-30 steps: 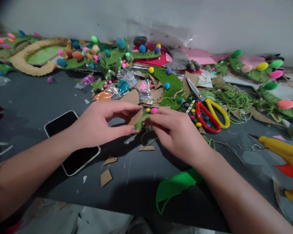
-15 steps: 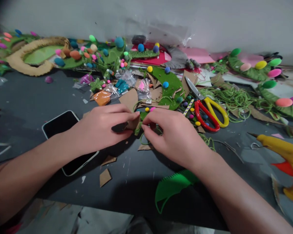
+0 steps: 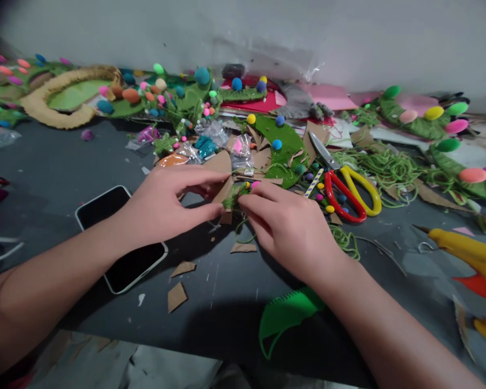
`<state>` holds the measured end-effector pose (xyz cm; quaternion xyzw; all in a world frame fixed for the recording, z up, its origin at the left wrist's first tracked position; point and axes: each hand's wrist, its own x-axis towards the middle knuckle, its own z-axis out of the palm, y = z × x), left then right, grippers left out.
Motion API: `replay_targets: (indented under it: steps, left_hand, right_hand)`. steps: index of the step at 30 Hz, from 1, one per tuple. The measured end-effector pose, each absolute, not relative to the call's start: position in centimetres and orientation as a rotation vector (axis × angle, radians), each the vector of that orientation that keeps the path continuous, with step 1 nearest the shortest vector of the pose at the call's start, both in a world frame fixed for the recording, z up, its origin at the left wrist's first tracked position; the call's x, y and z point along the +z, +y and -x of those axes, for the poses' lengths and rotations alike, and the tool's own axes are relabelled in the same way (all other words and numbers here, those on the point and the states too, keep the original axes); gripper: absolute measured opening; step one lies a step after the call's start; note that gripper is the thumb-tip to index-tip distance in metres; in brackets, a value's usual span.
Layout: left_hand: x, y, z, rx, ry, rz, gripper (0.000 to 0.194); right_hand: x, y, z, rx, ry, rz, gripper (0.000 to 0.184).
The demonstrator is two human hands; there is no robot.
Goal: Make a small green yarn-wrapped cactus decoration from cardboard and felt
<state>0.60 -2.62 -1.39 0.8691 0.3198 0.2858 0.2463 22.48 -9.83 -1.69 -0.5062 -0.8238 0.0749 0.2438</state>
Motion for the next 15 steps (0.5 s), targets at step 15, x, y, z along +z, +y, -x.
replay_targets:
  steps: [15]
  left_hand:
    - [-1.78,-3.06,-0.38,0.551,0.684,-2.609,0.030]
  right_hand:
    - [-0.83,-9.23,-22.55,0.310,-2.052,1.401,0.018]
